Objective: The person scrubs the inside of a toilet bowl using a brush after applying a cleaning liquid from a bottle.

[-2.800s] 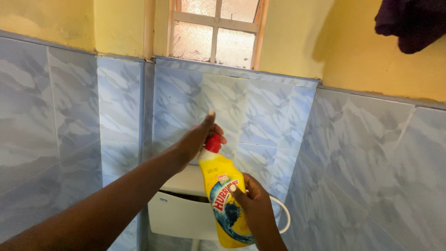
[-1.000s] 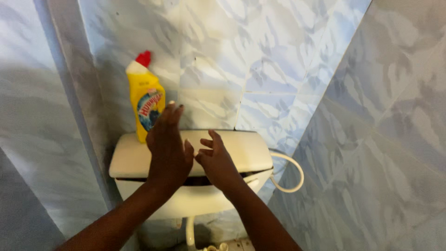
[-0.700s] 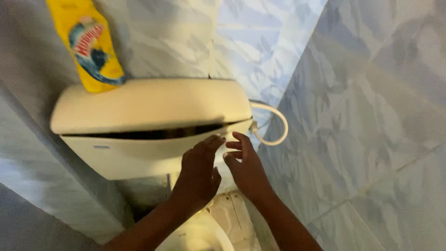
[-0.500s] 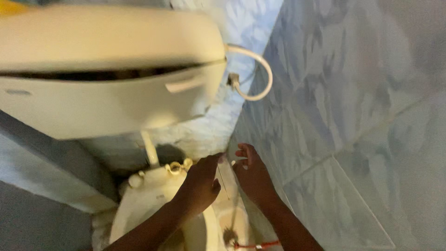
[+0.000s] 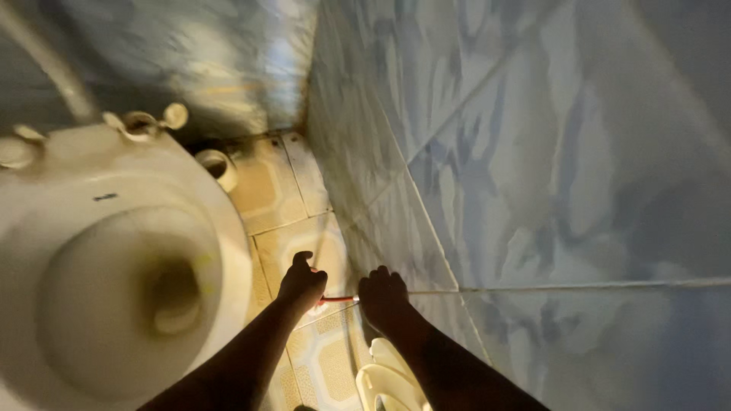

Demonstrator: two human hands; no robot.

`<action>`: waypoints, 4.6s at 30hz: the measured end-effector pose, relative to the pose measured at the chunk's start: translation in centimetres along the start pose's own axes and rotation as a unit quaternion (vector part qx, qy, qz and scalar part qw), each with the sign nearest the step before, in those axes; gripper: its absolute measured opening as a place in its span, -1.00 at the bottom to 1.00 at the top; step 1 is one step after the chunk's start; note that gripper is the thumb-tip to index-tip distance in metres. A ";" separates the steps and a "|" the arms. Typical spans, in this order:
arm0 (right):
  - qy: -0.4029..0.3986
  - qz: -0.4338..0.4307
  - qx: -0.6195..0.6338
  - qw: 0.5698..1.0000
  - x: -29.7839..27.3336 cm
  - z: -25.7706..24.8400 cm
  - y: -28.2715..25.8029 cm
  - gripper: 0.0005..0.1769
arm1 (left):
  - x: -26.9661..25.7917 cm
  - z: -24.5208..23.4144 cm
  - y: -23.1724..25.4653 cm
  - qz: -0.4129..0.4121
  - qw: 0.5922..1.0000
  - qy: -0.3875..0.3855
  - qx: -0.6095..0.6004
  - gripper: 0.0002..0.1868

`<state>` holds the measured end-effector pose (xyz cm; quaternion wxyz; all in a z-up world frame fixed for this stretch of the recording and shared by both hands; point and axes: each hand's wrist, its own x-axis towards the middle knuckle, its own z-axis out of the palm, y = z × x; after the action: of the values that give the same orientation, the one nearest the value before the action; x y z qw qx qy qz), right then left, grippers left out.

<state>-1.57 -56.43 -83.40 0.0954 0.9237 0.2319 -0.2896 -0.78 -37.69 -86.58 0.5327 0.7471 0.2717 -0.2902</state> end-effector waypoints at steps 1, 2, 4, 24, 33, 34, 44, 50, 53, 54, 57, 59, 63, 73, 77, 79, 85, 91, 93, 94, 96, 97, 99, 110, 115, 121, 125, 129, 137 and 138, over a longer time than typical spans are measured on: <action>-0.005 0.016 -0.018 1.000 0.9 1.2 0.3 -0.78 | 1.4 1.1 -0.9 0.011 0.999 0.012 0.034 -0.30; -0.011 0.029 -0.036 0.999 1.7 2.4 0.3 -0.80 | 2.5 2.1 -2.1 0.018 0.997 0.026 0.067 -0.32; -0.004 0.043 -0.068 0.997 2.6 4.7 0.3 -0.82 | 4.5 3.9 -4.6 0.065 0.996 0.035 0.053 -0.30; 0.034 0.370 0.332 0.867 -6.9 -8.1 -3.5 -0.64 | -3.2 0.0 3.9 -0.207 0.947 -0.183 -0.167 -0.30; 0.057 0.323 0.473 0.818 -13.1 -20.8 -8.1 -0.57 | -5.1 -1.7 10.2 -0.063 0.826 -0.174 -0.532 -0.66; 0.085 0.312 0.465 0.824 -14.0 -21.7 -8.8 -0.59 | -6.6 -2.7 10.4 -0.032 0.828 -0.180 -0.530 -0.71; 0.126 0.142 0.486 0.853 -14.1 -16.8 -17.8 -0.60 | -18.4 -13.6 0.7 0.060 0.881 -0.079 -0.462 -0.64; 0.005 0.119 0.560 0.820 -8.9 -4.8 -24.5 -0.60 | -8.5 -19.0 -15.4 -0.118 0.914 0.008 -0.388 -0.34; -0.010 0.149 0.577 0.803 -5.4 1.8 -28.7 -0.61 | -6.2 -24.5 -20.2 0.069 0.972 0.208 -0.088 -0.26; -0.014 0.173 0.592 0.787 -3.9 4.0 -29.9 -0.63 | -6.6 -26.0 -20.1 0.089 0.961 0.260 -0.002 -0.33; -0.024 0.109 0.553 0.826 0.8 9.4 -34.0 -0.69 | -8.9 -31.5 -16.3 0.189 0.856 0.435 0.204 -0.57; 0.007 -0.033 0.454 0.890 3.7 10.7 -36.1 -0.71 | -10.6 -34.4 -14.1 0.256 0.832 0.406 0.279 -0.58; -0.111 0.149 0.733 0.654 4.3 5.2 -39.2 -0.63 | -10.7 -36.8 -12.3 0.309 0.766 0.357 0.437 -0.49; -0.029 0.418 0.907 0.055 -0.8 -6.9 -44.4 -0.60 | -8.2 -37.8 -15.0 0.284 0.787 0.321 0.443 -0.32; -0.017 0.294 0.955 -0.042 3.4 -7.8 -45.4 -0.60 | -8.7 -38.6 -15.0 0.309 0.790 0.324 0.419 -0.27; -0.027 0.313 0.947 -0.062 6.0 -8.7 -45.6 -0.66 | -8.2 -38.1 -14.8 0.321 0.793 0.320 0.407 -0.25; 0.008 0.181 0.979 -0.088 0.7 -6.7 -44.5 -0.47 | -8.0 -38.5 -15.1 0.291 0.796 0.311 0.429 -0.29; -0.017 0.216 0.953 -0.210 4.1 -7.7 -44.2 -0.70 | -7.9 -38.5 -15.1 0.325 0.784 0.316 0.424 -0.25; 0.001 0.216 0.959 -0.183 5.0 -7.4 -44.9 -0.63 | -8.0 -38.9 -15.1 0.340 0.781 0.312 0.420 -0.24; 0.009 0.220 0.961 -0.170 5.0 -6.7 -45.5 -0.58 | -8.2 -39.0 -15.3 0.338 0.783 0.313 0.418 -0.25; -0.013 0.020 0.993 -0.115 2.5 -3.9 -45.6 -0.50 | -7.9 -38.9 -15.3 0.339 0.786 0.313 0.412 -0.27; -0.021 -0.081 0.993 -0.083 1.6 -2.6 -45.0 -0.47 | -7.8 -38.7 -15.2 0.337 0.789 0.313 0.407 -0.26; -0.002 0.034 0.970 -0.241 -0.2 -0.5 -43.6 -0.55 | -8.0 -38.5 -15.4 0.326 0.797 0.318 0.397 -0.25; 0.011 0.116 0.957 -0.266 0.1 -3.6 -43.6 -0.63 | -8.2 -38.6 -15.4 0.344 0.780 0.327 0.409 -0.28; 0.014 0.143 0.956 -0.254 -1.1 -2.2 -43.3 -0.62 | -8.5 -38.7 -15.6 0.370 0.774 0.334 0.391 -0.29; -0.032 0.246 0.967 0.063 3.1 -7.0 -46.5 -0.60 | -8.0 -38.7 -15.5 0.347 0.794 0.326 0.378 -0.26; 0.027 0.239 0.951 0.193 0.3 -8.2 -43.8 -0.51 | -7.2 -38.5 -15.0 0.354 0.788 0.337 0.373 -0.19; 0.017 0.276 0.899 0.340 2.5 -10.7 -44.0 -0.54 | -7.7 -38.6 -15.6 0.340 0.789 0.334 0.388 -0.16; 0.032 0.234 0.572 0.786 1.7 -8.6 -44.9 -0.59 | -7.9 -38.6 -16.1 0.351 0.788 0.366 0.350 -0.20; 0.029 0.227 0.556 0.799 1.7 -8.8 -44.6 -0.60 | -7.9 -38.7 -15.9 0.357 0.784 0.369 0.349 -0.21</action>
<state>-17.60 -14.02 -79.08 -0.3780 0.8521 -0.1830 -0.3121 -11.96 2.93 -80.77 0.1602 0.9757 0.0420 0.1433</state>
